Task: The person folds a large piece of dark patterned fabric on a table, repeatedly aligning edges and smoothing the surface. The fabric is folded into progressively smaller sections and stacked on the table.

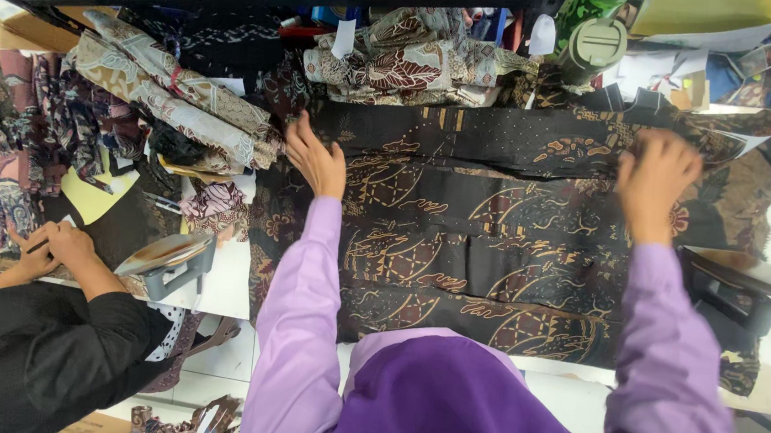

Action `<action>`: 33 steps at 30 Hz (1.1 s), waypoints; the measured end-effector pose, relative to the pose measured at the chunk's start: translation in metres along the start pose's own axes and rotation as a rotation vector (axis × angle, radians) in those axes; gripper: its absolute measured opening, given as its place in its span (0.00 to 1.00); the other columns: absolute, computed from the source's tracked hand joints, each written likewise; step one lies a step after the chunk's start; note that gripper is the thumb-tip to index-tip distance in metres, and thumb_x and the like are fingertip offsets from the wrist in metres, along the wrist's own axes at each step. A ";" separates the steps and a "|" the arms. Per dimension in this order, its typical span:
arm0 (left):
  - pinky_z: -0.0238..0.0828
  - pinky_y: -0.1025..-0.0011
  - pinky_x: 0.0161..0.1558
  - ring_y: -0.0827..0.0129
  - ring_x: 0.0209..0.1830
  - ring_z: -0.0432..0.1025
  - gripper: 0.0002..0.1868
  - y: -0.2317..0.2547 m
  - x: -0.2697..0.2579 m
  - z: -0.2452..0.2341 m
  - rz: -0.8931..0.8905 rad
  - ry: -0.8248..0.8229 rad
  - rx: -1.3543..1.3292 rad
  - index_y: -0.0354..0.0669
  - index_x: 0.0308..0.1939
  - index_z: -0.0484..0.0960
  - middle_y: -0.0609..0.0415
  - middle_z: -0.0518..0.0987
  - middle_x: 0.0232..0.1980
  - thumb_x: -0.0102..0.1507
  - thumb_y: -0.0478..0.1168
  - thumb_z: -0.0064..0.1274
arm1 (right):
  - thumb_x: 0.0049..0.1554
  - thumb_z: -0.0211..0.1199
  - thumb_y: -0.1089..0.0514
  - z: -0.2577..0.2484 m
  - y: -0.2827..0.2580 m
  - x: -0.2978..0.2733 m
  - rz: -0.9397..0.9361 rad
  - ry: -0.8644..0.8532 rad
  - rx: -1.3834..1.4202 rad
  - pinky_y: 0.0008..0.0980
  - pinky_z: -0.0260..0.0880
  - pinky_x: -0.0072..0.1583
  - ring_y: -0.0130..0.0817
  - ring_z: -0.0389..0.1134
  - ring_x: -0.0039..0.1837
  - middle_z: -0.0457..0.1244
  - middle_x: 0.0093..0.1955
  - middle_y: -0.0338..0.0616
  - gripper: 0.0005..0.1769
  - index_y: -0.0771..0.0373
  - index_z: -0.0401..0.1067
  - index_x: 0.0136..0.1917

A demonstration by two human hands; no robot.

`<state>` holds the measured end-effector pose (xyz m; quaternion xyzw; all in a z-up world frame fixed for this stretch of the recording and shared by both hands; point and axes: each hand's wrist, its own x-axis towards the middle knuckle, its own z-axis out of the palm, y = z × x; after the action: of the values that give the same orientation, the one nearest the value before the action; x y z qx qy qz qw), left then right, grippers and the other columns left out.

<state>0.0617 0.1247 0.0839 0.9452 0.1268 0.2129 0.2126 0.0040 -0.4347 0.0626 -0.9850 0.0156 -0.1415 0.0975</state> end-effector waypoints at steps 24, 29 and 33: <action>0.74 0.55 0.49 0.49 0.50 0.75 0.23 -0.044 -0.531 -0.095 -0.770 -1.276 0.396 0.44 0.52 0.73 0.41 0.76 0.52 0.57 0.49 0.57 | 0.58 0.66 0.55 -0.015 -0.096 -0.141 -0.261 -0.390 0.374 0.46 0.60 0.67 0.47 0.64 0.64 0.66 0.63 0.44 0.18 0.58 0.73 0.61; 0.74 0.55 0.51 0.49 0.51 0.74 0.23 -0.096 -0.527 -0.036 -1.092 -0.982 0.046 0.43 0.53 0.72 0.41 0.75 0.53 0.57 0.47 0.56 | 0.60 0.65 0.58 0.024 -0.101 -0.105 -0.326 -0.216 0.425 0.44 0.62 0.68 0.49 0.65 0.66 0.66 0.65 0.48 0.19 0.61 0.72 0.63; 0.74 0.55 0.52 0.49 0.52 0.74 0.23 -0.105 -0.555 0.005 -1.171 -0.949 -0.064 0.41 0.54 0.72 0.41 0.74 0.54 0.58 0.45 0.55 | 0.62 0.64 0.59 0.039 -0.106 -0.099 -0.310 -0.201 0.375 0.43 0.60 0.69 0.50 0.64 0.68 0.65 0.68 0.50 0.19 0.62 0.71 0.66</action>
<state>-0.4388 0.0323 -0.1613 0.7070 0.4970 -0.3612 0.3503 -0.0798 -0.3178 0.0197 -0.9495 -0.1719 -0.0566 0.2565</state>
